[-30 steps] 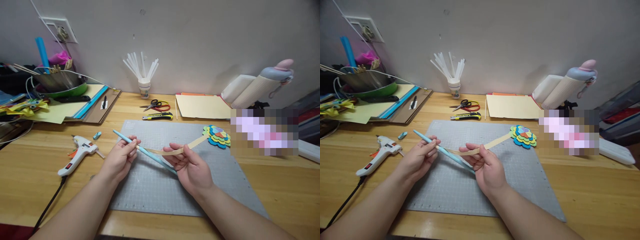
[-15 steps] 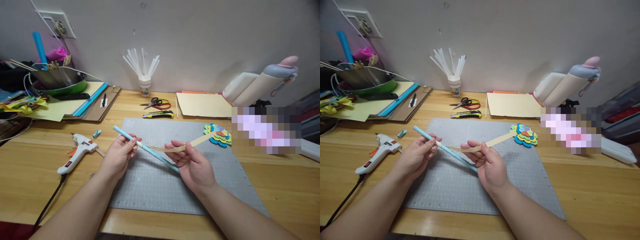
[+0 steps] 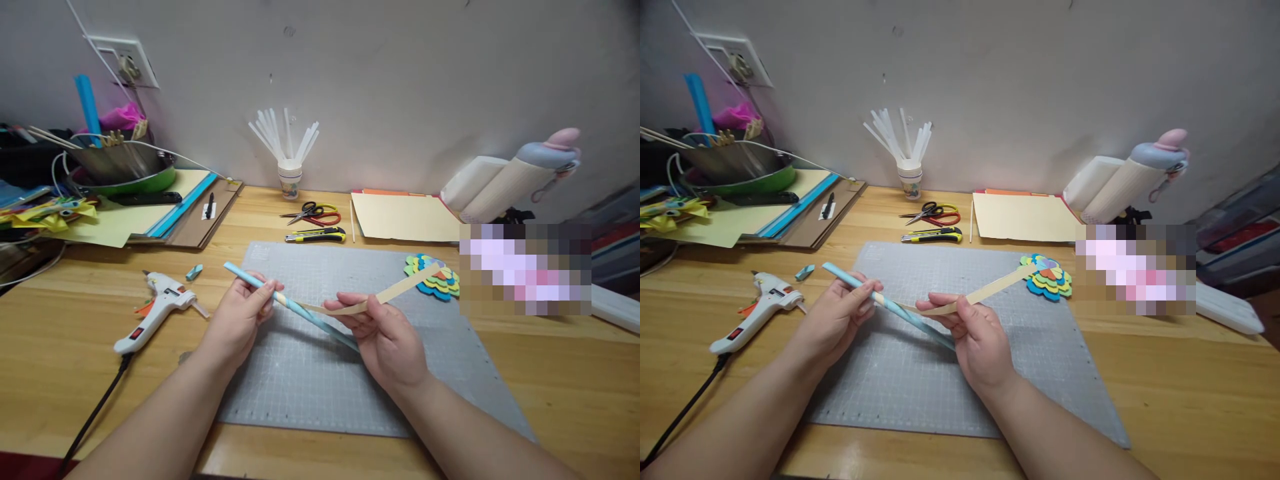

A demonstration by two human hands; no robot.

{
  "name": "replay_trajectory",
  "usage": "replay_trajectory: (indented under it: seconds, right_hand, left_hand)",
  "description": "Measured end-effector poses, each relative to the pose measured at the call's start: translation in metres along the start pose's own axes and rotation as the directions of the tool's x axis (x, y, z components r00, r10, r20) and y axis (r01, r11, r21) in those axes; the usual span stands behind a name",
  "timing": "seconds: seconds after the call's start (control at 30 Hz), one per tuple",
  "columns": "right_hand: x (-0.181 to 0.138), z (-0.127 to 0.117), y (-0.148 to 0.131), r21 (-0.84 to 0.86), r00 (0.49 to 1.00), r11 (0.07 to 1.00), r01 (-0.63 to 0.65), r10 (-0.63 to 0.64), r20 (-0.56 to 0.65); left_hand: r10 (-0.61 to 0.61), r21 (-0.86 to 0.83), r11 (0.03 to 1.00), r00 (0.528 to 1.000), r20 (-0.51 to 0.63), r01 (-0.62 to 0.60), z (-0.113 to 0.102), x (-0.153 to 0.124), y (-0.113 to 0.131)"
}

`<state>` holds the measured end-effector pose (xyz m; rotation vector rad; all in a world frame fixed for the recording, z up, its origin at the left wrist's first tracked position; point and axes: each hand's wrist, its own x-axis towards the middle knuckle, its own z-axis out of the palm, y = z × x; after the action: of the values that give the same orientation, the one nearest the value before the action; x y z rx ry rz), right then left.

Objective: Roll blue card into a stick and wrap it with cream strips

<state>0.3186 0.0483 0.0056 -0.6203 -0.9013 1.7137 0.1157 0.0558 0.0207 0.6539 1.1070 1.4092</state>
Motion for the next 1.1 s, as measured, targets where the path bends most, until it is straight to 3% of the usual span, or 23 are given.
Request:
replay_trajectory:
  seconds: [0.33,1.1]
  right_hand:
    - [0.0038,0.0003,-0.0041,0.036,0.994,0.999,-0.002,0.006,-0.113]
    - [-0.0049,0.0038,-0.0069,-0.152,0.997,0.986,0.072,-0.071,0.015]
  left_hand:
    - [-0.047,-0.095,0.994,0.992,0.118,0.058,0.0006,-0.0048,0.009]
    - [0.125,0.083,0.989,0.992,-0.009,-0.124,0.0055,-0.0063,0.0018]
